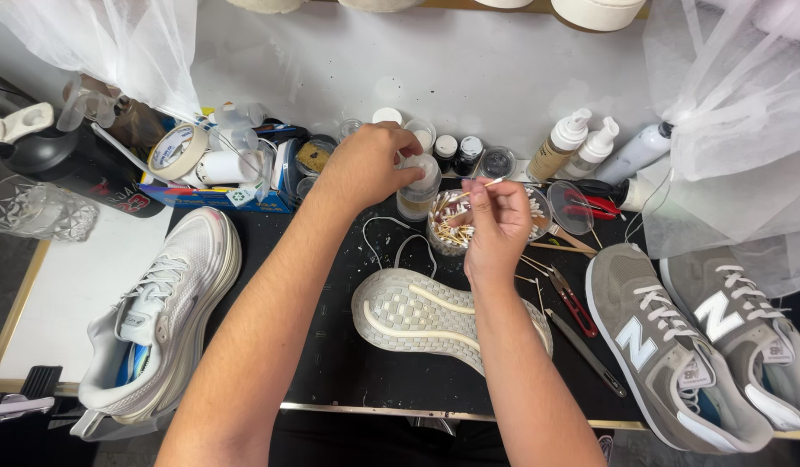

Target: The person cleans the sole of a white sneaker using a cotton swab, meticulously working into the tread patterns. They repeatedly dip the swab into a liquid container to refresh it. The person then flips the shoe over and uses a metal tool to clean the laces and upper part of the shoe.

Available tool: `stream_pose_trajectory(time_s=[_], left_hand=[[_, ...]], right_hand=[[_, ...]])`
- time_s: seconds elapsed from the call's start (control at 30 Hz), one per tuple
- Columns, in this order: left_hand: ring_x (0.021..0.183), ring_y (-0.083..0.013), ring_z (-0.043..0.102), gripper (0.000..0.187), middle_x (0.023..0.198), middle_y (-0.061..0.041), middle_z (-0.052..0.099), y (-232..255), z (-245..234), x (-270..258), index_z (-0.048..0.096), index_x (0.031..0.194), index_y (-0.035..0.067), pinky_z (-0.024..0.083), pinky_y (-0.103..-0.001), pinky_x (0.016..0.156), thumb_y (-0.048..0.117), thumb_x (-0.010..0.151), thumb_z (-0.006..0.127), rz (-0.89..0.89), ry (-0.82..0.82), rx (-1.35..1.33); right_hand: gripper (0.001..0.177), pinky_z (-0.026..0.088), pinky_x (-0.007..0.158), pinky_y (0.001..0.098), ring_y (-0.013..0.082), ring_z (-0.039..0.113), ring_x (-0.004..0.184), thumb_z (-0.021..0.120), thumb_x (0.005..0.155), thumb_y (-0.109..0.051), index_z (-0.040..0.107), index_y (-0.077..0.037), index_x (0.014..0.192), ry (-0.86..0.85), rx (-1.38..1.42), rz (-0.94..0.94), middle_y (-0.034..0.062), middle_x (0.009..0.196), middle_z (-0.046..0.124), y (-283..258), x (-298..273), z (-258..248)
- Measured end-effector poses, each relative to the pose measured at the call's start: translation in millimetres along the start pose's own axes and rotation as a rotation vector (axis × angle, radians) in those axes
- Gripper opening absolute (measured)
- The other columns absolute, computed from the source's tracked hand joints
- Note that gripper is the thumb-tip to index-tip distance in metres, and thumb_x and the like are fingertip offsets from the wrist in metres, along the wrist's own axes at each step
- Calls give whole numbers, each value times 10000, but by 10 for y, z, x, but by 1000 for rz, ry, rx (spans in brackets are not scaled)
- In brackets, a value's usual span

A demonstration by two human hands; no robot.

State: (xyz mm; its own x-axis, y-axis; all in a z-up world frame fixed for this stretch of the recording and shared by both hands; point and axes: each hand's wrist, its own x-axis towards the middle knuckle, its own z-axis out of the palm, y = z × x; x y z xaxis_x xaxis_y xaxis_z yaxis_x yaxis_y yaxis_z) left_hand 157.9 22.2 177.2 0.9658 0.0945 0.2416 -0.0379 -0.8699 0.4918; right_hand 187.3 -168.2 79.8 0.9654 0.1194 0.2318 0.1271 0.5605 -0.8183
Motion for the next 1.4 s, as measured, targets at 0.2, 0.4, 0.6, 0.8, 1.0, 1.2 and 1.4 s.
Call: stream_pose_trajectory(time_s=[0.2,0.4,0.6,0.8,1.0,1.2,1.4], left_hand=[[898,-298,720,312,939,-97,758,-7,-39,108,827,994,208,556,-447,805,365,726,862,-7,-103,189],[906,-290,728,316,948,-87,759,53,37,97,816,1053,258,568,-449,808,394,769,839,-101,-131,286],[910,-278,728,348,980,-94,752,183,-85,210,811,1040,269,565,-424,819,382,715,867,-129,-213,379],[889,-280,733,278,967,-88,752,251,10,208,814,1001,250,586,-408,751,325,737,860,-153,-168,432],[844,-262,745,221,863,-100,744,277,18,280,802,906,148,598,-385,671,268,729,859,-156,-210,498],[765,-275,759,74,790,-138,748,207,128,291,776,851,68,597,-372,616,104,790,757,-69,-105,551],[784,-286,754,79,826,-131,756,194,156,257,807,907,129,599,-389,631,148,850,755,-111,-83,468]], right_hand=[[141,498,584,223,124,628,823,626,1046,-40,535,-40,1154,125,-60,-14,96,1006,661,38,56,-83],[162,529,629,264,137,636,823,603,1054,-16,512,-39,1186,85,-6,-21,100,1011,656,84,70,-78],[248,530,625,268,142,641,833,618,1028,5,478,-44,1227,56,-57,-41,120,1009,664,48,86,-19],[211,568,685,303,170,665,857,601,1049,-4,478,-41,1215,52,-42,-8,135,1031,672,69,73,-62],[134,590,706,329,191,676,876,562,1077,-40,478,-43,1181,49,-16,7,145,1029,681,10,84,-21],[101,595,716,338,211,706,926,576,1067,-44,492,-47,1122,37,-46,10,164,1057,703,-24,75,7],[93,598,721,337,196,694,907,597,1062,-54,510,-46,1094,40,-47,12,152,1045,700,-26,64,-4]])
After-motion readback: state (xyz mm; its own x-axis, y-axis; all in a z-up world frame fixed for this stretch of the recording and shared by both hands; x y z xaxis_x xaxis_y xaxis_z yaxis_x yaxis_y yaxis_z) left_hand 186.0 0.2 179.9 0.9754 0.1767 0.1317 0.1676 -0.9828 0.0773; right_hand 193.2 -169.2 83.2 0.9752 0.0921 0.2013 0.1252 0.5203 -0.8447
